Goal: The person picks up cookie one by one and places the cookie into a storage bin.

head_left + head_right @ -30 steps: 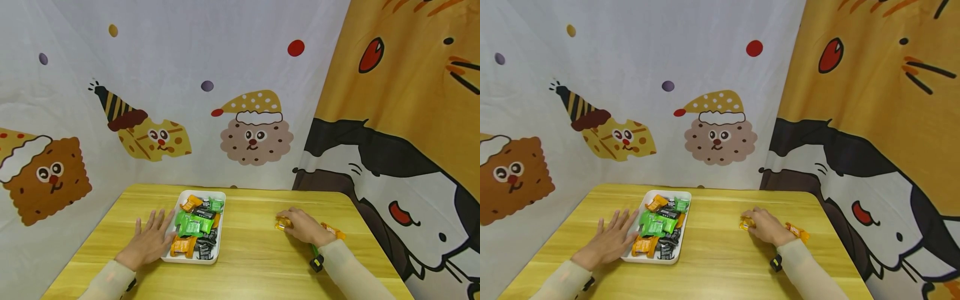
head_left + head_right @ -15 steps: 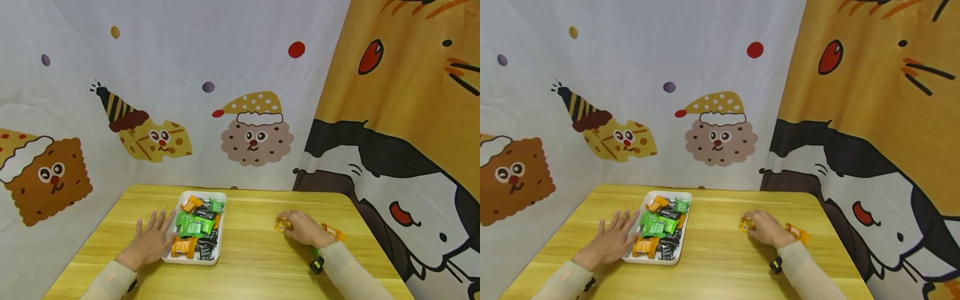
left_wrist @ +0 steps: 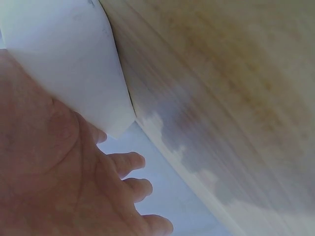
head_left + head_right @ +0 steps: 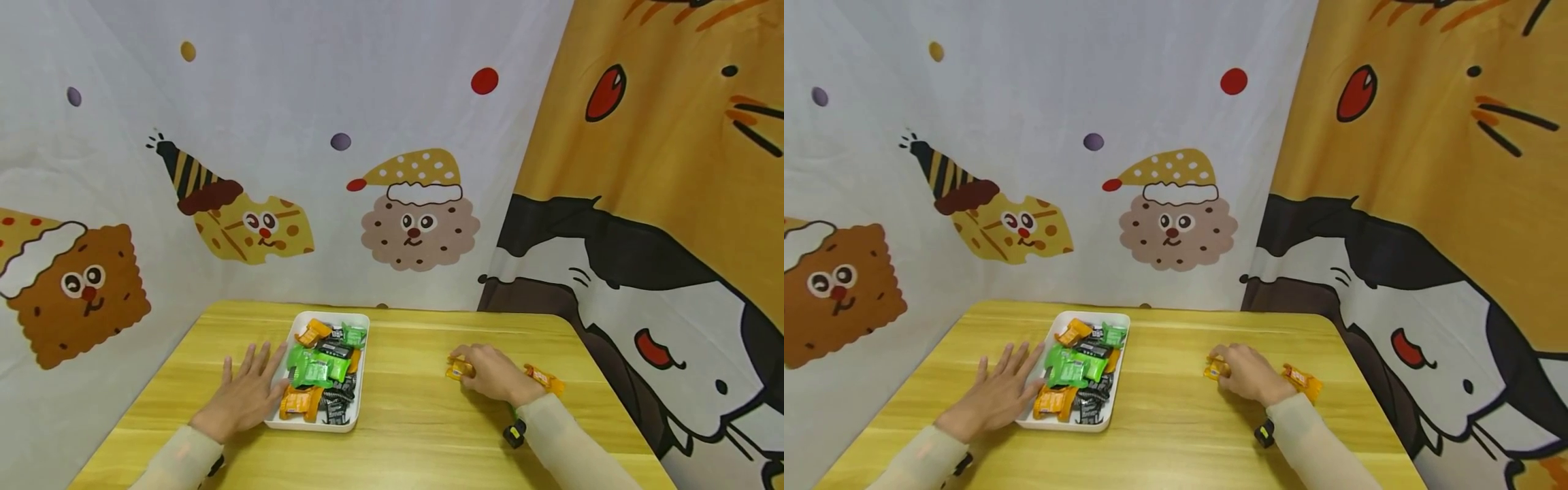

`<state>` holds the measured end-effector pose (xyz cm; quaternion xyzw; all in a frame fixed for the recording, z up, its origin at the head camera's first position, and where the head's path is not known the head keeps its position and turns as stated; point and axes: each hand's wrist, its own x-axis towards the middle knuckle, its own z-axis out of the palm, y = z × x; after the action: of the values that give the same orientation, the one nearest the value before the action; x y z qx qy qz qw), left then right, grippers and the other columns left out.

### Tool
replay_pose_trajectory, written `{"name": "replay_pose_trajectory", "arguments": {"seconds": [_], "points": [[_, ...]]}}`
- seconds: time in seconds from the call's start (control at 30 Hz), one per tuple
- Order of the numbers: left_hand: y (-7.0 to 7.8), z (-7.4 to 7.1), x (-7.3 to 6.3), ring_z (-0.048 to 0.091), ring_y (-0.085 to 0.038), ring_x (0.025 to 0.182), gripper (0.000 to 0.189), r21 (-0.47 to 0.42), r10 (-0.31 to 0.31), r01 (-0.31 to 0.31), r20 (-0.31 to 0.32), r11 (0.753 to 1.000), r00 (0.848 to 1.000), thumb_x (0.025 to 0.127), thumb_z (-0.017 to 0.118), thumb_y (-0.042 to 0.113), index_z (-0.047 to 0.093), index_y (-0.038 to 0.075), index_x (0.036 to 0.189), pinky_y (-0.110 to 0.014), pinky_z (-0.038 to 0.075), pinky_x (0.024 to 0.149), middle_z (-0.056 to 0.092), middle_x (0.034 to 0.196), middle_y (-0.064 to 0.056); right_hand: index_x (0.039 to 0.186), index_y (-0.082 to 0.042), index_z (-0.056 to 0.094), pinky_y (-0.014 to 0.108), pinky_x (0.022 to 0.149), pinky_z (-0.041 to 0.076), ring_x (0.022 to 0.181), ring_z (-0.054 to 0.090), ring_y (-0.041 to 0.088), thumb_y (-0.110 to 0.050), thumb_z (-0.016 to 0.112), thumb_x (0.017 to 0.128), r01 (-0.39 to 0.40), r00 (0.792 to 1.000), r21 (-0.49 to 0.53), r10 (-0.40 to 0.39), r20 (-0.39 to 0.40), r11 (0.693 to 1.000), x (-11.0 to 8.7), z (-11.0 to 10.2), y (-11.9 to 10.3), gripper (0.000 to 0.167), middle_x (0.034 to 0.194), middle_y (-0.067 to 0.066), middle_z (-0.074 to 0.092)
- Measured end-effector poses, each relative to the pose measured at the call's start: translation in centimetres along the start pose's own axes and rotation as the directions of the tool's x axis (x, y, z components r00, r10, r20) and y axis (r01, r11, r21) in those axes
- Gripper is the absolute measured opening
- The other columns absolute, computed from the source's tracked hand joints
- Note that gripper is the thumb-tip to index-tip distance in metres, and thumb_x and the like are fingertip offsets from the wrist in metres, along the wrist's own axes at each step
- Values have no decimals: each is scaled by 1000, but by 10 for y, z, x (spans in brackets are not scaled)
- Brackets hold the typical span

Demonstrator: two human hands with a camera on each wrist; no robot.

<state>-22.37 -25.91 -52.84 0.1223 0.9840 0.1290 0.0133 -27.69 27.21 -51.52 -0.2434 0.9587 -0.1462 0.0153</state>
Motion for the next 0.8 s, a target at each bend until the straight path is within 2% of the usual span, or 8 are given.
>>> {"name": "replay_pose_trajectory", "arguments": {"seconds": [0.37,0.5,0.8], "points": [[1,0,-3,18,-65,176,76,4,-4,4,7,1000,1000,124,48,50,26,12,186,-95,9,134,23,190,-34,145,-8,78,22,61,45,70,51,4,-5,90,93,7,1000,20,-6,-20,1000,5,4,-5,54,91,-6,74],[1,1,-2,18,-65,176,76,0,-7,7,-4,1000,1000,124,48,50,27,12,186,-95,9,134,24,190,-33,147,-10,78,22,59,43,68,51,4,-7,90,95,0,1000,21,0,-17,1000,11,3,-10,54,91,-7,73],[0,1,-1,16,-64,176,76,-2,-13,13,8,1000,1000,124,48,50,25,13,187,-95,7,134,22,191,-32,148,-8,76,21,60,45,70,53,4,-10,90,98,44,999,13,-44,-17,999,26,4,-24,52,95,-4,75]]}}
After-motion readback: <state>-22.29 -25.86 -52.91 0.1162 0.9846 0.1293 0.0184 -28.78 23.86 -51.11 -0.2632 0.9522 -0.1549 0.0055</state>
